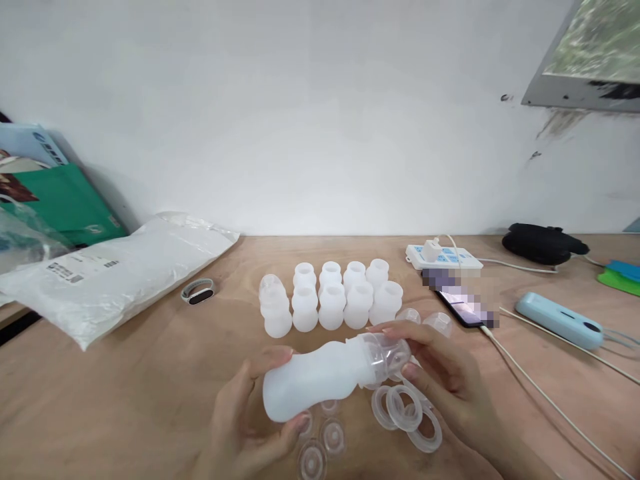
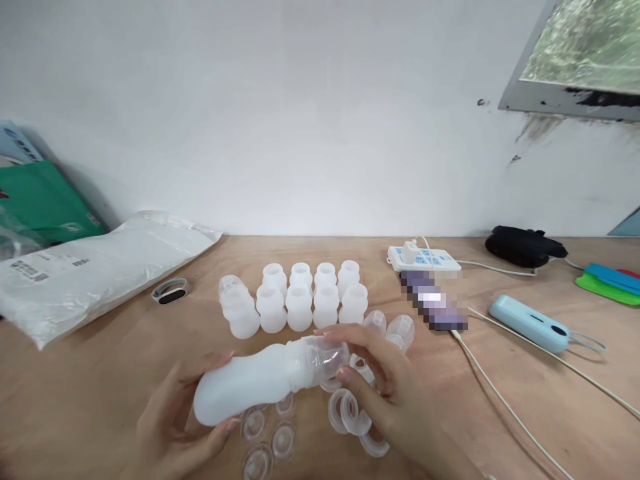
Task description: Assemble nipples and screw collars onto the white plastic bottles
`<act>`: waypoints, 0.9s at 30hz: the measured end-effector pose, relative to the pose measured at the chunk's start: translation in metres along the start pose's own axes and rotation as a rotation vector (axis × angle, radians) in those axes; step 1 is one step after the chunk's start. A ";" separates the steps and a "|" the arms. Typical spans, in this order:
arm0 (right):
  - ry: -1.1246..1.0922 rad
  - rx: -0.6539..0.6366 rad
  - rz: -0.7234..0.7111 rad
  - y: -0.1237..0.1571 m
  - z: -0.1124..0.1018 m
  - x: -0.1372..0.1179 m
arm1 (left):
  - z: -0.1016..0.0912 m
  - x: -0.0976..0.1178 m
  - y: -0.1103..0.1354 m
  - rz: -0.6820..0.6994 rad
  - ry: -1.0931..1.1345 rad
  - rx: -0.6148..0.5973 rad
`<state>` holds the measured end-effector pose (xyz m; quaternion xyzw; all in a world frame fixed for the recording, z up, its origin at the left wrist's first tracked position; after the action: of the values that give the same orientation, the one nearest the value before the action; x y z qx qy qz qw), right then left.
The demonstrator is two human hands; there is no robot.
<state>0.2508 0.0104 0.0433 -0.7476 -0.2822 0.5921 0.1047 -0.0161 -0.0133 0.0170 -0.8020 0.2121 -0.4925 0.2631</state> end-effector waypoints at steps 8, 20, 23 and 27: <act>0.164 -0.148 -0.186 0.001 0.014 -0.016 | -0.008 -0.001 -0.011 -0.090 0.074 -0.004; 0.355 -0.212 -0.296 0.010 0.036 -0.022 | 0.003 -0.007 -0.015 -0.494 0.443 -0.270; 0.413 -0.181 -0.365 0.012 0.038 -0.025 | 0.009 -0.007 -0.012 -0.462 0.556 -0.408; 0.498 -0.165 -0.388 0.016 0.044 -0.024 | 0.019 -0.002 -0.006 -0.546 0.657 -0.433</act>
<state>0.2111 -0.0236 0.0432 -0.8077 -0.4321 0.3350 0.2204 0.0005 -0.0038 0.0124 -0.6665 0.1637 -0.7156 -0.1301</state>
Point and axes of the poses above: each hand's wrist, its own y-axis away from the middle knuckle, its own z-axis out of the palm, x = y × z, the point moved 4 cm from there along -y, towards the middle knuckle
